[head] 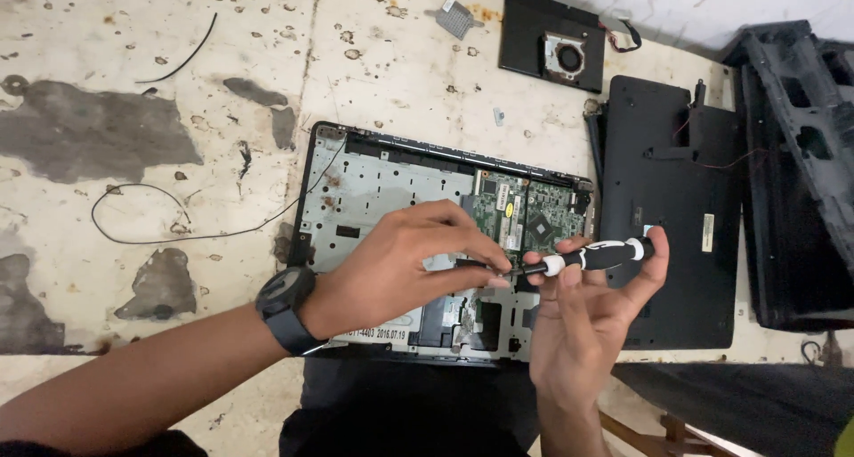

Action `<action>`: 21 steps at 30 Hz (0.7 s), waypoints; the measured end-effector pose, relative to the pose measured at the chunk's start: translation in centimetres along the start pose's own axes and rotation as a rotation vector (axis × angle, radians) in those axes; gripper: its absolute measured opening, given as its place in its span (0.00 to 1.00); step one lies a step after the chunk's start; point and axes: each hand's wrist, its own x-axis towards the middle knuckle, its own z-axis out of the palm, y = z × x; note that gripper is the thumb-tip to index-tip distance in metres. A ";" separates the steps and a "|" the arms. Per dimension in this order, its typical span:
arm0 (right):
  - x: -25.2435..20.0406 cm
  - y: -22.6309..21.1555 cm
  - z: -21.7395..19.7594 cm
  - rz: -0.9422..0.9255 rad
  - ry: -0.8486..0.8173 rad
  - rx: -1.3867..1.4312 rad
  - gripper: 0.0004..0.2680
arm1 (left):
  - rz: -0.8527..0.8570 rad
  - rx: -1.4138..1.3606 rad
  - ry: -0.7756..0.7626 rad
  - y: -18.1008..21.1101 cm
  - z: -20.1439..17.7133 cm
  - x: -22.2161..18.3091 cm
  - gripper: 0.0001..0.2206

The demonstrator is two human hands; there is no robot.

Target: Assembling internal components of a laptop, including the metal chassis frame and circuit boards, using a screwdriver.

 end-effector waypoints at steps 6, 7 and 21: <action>0.0 0.3 0.0 0.013 -0.007 -0.010 0.31 | 0.040 -0.007 0.024 0.4 -0.2 0.2 0.05; 0.1 0.5 -0.3 -0.031 0.019 0.042 0.33 | 0.055 -0.016 0.021 0.4 -0.2 0.3 0.05; -1.0 0.9 0.5 -0.649 -0.053 -0.503 0.24 | 0.105 0.178 -0.012 -0.7 0.1 0.2 0.04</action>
